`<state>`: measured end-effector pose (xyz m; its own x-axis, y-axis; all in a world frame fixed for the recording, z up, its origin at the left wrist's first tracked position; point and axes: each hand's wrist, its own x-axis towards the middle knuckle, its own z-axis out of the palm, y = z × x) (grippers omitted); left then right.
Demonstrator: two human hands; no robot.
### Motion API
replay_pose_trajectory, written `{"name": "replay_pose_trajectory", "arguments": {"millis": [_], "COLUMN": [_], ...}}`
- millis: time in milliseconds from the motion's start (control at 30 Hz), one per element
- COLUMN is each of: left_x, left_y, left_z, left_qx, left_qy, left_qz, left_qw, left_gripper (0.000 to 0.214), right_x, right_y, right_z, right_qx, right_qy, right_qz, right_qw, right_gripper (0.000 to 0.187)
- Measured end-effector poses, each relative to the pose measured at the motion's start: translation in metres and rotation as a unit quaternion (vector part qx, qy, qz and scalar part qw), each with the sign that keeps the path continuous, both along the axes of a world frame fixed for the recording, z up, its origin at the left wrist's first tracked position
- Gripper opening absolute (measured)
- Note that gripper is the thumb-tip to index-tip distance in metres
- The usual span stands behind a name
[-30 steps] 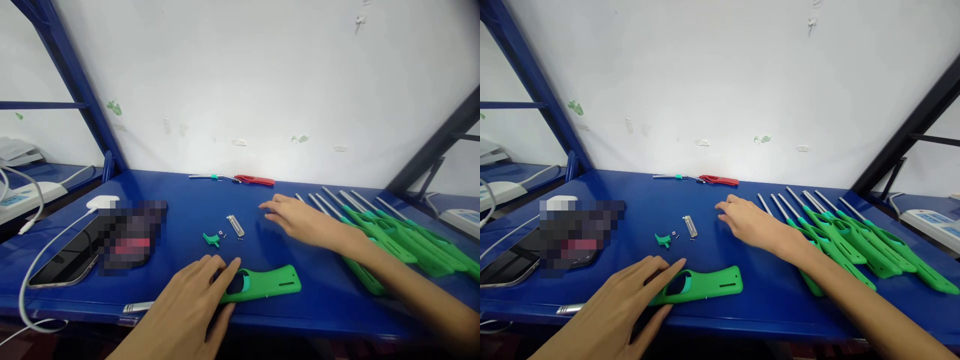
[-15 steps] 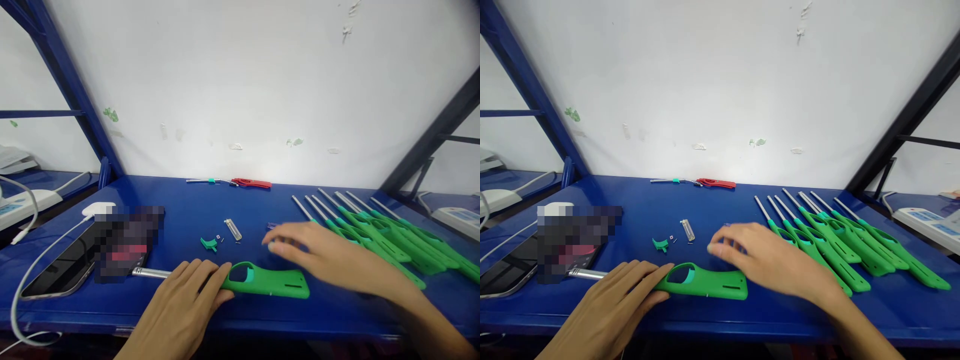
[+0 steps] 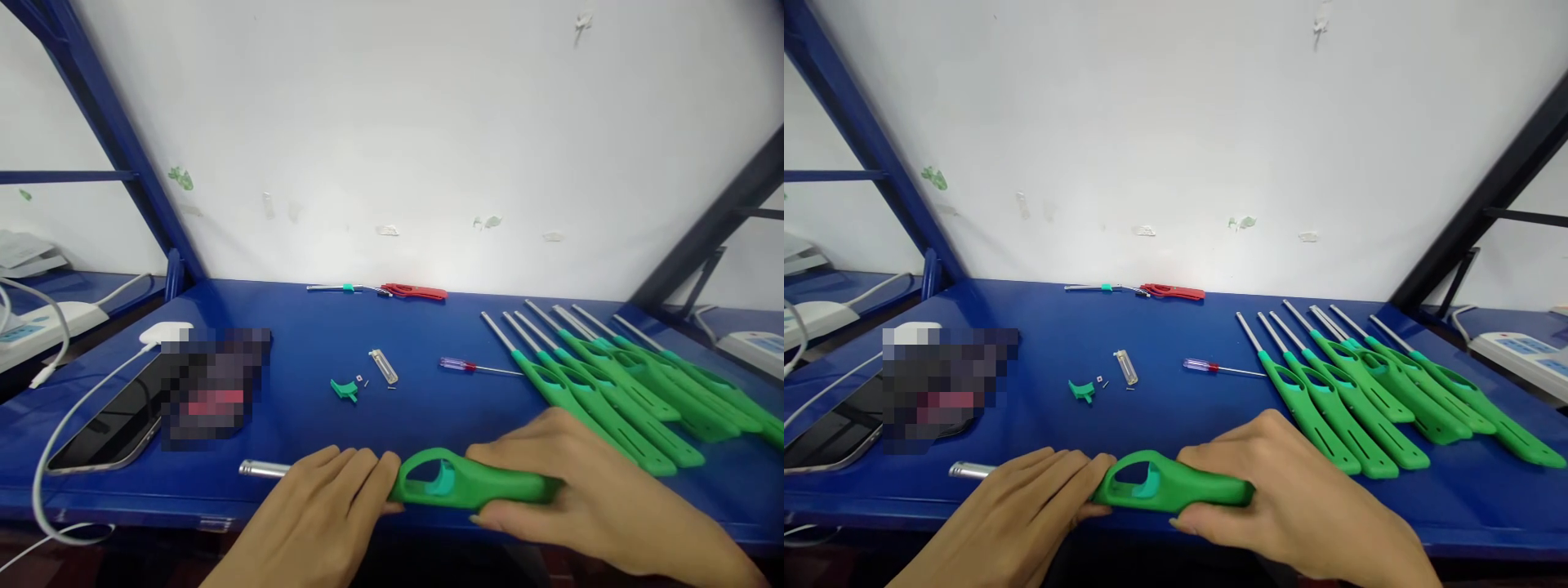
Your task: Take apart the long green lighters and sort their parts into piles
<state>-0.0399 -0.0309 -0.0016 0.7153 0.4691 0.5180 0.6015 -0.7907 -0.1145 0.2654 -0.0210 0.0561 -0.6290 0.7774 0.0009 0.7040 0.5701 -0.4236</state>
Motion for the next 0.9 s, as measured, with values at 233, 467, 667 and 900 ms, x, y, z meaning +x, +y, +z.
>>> {"name": "replay_pose_trajectory", "arguments": {"millis": [233,467,667,900], "left_x": [-0.001,0.001,0.002,0.005], "left_y": [0.002,0.007,0.009,0.018], "left_z": [0.004,0.000,0.001,-0.004], "left_qx": [-0.085,-0.084,-0.148,-0.147], "left_qy": [-0.043,-0.093,-0.112,-0.108], "left_qz": [-0.002,0.032,0.044,0.014], "left_qw": [0.995,0.992,0.982,0.983], "left_gripper": [0.038,0.024,0.022,0.017], "right_x": [0.014,0.013,0.010,0.009], "right_y": [-0.006,-0.007,0.004,0.014], "right_z": [-0.008,-0.010,-0.014,-0.023], "right_qx": [0.198,0.178,0.051,0.035], "right_qy": [0.035,-0.005,-0.012,0.005], "right_qz": [0.022,-0.050,-0.069,-0.062], "right_qw": [0.979,0.983,0.996,0.997], "right_gripper": [0.028,0.033,0.035,0.024]}}
